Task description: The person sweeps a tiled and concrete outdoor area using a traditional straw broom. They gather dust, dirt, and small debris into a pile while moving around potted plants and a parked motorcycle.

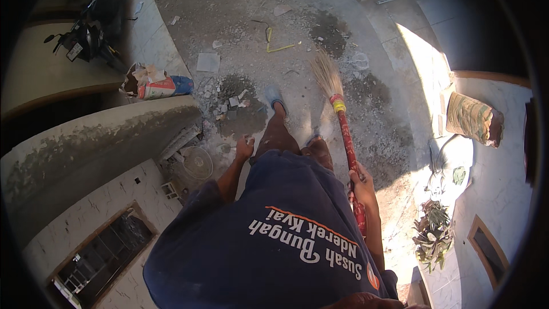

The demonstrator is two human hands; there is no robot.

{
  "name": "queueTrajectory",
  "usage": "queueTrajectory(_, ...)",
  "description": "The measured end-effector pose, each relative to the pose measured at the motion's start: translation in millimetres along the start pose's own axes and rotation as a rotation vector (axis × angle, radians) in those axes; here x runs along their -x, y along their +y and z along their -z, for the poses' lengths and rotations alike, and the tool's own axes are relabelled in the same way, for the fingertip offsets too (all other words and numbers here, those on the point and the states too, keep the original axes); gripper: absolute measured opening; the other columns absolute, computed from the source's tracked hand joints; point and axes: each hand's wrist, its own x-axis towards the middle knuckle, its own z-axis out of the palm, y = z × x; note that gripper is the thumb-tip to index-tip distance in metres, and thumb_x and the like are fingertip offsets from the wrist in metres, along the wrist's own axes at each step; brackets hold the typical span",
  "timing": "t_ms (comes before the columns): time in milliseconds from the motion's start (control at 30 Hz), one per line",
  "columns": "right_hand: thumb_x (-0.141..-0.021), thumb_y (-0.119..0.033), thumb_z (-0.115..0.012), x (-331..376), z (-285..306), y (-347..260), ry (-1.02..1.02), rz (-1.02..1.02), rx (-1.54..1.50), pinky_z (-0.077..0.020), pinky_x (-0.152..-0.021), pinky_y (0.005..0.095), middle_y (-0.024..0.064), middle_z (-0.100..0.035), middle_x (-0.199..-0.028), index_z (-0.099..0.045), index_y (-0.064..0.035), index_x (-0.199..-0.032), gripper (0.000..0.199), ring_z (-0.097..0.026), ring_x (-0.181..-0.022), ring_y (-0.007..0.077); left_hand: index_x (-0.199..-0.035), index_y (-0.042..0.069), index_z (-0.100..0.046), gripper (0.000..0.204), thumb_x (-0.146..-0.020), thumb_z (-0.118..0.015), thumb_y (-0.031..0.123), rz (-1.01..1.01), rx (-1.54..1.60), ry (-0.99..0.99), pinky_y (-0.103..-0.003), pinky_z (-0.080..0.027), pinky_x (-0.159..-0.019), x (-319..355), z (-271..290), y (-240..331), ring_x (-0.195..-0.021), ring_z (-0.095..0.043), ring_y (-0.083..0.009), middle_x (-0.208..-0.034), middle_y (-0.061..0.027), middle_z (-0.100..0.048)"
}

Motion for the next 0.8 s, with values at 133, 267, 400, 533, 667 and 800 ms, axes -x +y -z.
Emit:
queueTrajectory(133, -0.093, -0.011, -0.054, -36.7, -42.7, 6.1, 0.226, -0.023, 0.183, -0.0373, -0.036, 0.0270, 0.0022, -0.049, -0.059, -0.050, -0.0041, -0.129, 0.037, -0.047, -0.041, 0.0095, -0.121, -0.002, -0.056, 0.048, -0.088, -0.061, 0.032, 0.049, 0.043, -0.084, -0.043, -0.048, -0.089, -63.1, 25.7, -3.1, -0.102, -0.062, -0.0384, -0.112, -0.0258, -0.062)
queueTrajectory(267, -0.092, -0.012, -0.055, -100.1, -105.3, -8.0, 0.175, 0.168, 0.590, -0.0376, -0.042, 0.0277, 0.0022, -0.051, -0.063, -0.058, -0.0030, -0.117, 0.027, -0.044, -0.044, 0.0075, -0.122, -0.001, -0.055, 0.048, -0.089, -0.061, 0.034, 0.019, 0.146, -0.060, -0.044, -0.048, -0.086, -139.0, 60.3, 11.9, -0.098, -0.062, -0.0363, -0.106, -0.0236, -0.063)
queueTrajectory(400, -0.095, -0.018, -0.055, -99.0, -180.0, -94.2, 0.005, 0.058, 0.219, -0.0365, -0.041, 0.0250, 0.0020, -0.051, -0.063, -0.057, -0.0045, -0.120, 0.028, -0.042, -0.044, 0.0080, -0.119, -0.001, -0.056, 0.047, -0.089, -0.062, 0.035, 0.010, 0.236, 0.001, -0.045, -0.048, -0.084, -196.3, 104.8, 22.6, -0.095, -0.062, -0.0360, -0.102, -0.0218, -0.063)
queueTrajectory(533, -0.097, -0.022, -0.055, -99.8, -216.5, -165.0, -0.078, -0.104, 0.147, -0.0356, -0.038, 0.0224, 0.0013, -0.049, -0.062, -0.048, -0.0074, -0.133, 0.040, -0.042, -0.043, 0.0088, -0.117, -0.001, -0.058, 0.045, -0.088, -0.063, 0.033, 0.089, 0.269, 0.067, -0.046, -0.047, -0.085, -221.4, 124.8, -0.1, -0.098, -0.061, -0.0379, -0.104, -0.0237, -0.063)
queueTrajectory(667, -0.096, -0.021, -0.054, -78.2, -254.4, -197.4, 0.076, -0.032, 0.359, -0.0336, -0.042, 0.0239, -0.0003, -0.048, -0.066, -0.051, -0.0045, -0.128, 0.036, -0.043, -0.051, 0.0072, -0.116, -0.003, -0.057, 0.047, -0.087, -0.061, 0.034, 0.188, 0.401, 0.186, -0.046, -0.044, -0.094, -192.4, 121.6, 0.1, -0.110, -0.057, -0.0407, -0.113, -0.0254, -0.062)
queueTrajectory(800, -0.097, -0.020, -0.052, -118.9, -275.7, -217.3, 0.110, -0.011, 0.755, -0.0348, -0.038, 0.0249, 0.0013, -0.044, -0.059, -0.037, -0.0077, -0.141, 0.049, -0.043, -0.042, 0.0103, -0.122, 0.000, -0.053, 0.051, -0.087, -0.060, 0.037, 0.495, 0.545, 0.249, -0.047, -0.042, -0.098, -130.2, 87.2, -35.7, -0.115, -0.053, -0.0421, -0.119, -0.0266, -0.057)
